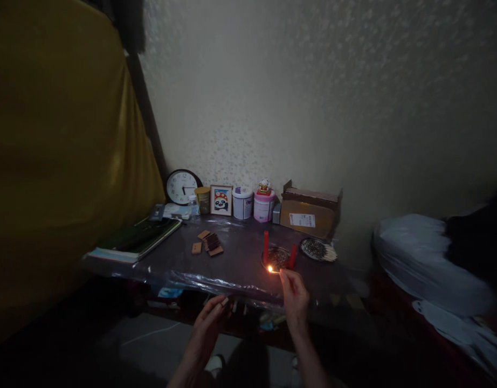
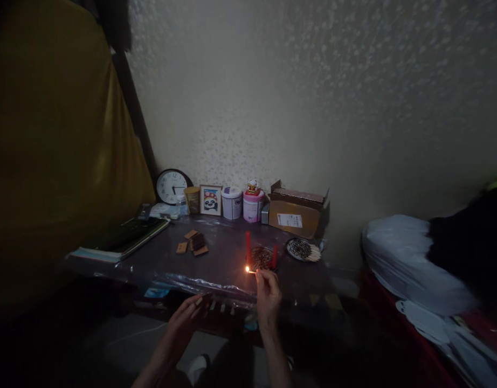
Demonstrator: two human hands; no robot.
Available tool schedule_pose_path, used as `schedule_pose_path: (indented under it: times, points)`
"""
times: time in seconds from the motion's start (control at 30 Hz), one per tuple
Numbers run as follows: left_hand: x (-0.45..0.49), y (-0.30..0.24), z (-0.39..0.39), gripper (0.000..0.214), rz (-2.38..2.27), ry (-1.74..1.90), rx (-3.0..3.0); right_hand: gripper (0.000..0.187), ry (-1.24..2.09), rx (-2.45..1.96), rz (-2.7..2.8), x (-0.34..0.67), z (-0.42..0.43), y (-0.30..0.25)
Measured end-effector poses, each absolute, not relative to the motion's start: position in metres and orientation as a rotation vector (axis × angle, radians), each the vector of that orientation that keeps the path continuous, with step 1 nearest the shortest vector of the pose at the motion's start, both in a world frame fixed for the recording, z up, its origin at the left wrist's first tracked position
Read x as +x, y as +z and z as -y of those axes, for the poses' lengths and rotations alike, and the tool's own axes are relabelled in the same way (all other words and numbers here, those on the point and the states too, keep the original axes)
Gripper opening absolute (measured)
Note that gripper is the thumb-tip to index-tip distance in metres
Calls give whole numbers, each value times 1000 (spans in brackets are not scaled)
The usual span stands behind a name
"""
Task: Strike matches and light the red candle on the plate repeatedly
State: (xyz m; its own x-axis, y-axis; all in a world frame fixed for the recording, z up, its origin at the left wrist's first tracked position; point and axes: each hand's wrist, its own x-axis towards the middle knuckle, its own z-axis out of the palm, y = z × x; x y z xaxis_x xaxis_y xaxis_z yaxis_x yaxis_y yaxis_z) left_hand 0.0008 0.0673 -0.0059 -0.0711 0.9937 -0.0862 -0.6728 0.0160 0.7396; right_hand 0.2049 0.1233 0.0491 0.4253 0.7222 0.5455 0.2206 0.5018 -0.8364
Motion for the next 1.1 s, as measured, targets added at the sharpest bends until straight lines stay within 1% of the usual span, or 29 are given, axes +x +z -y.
schedule_pose_path:
  times: [0.3, 0.47, 1.1]
  points:
    - [2, -5, -69, 29, -756, 1504, 556, 19, 429, -1026, 1124, 204, -130, 50]
    - [2, -6, -67, 26, -749, 1492, 571, 18, 448, -1021, 1122, 203, -134, 53]
    - [2, -15, -73, 27, -759, 1459, 541, 21, 610, -979, 1020, 204, -153, 77]
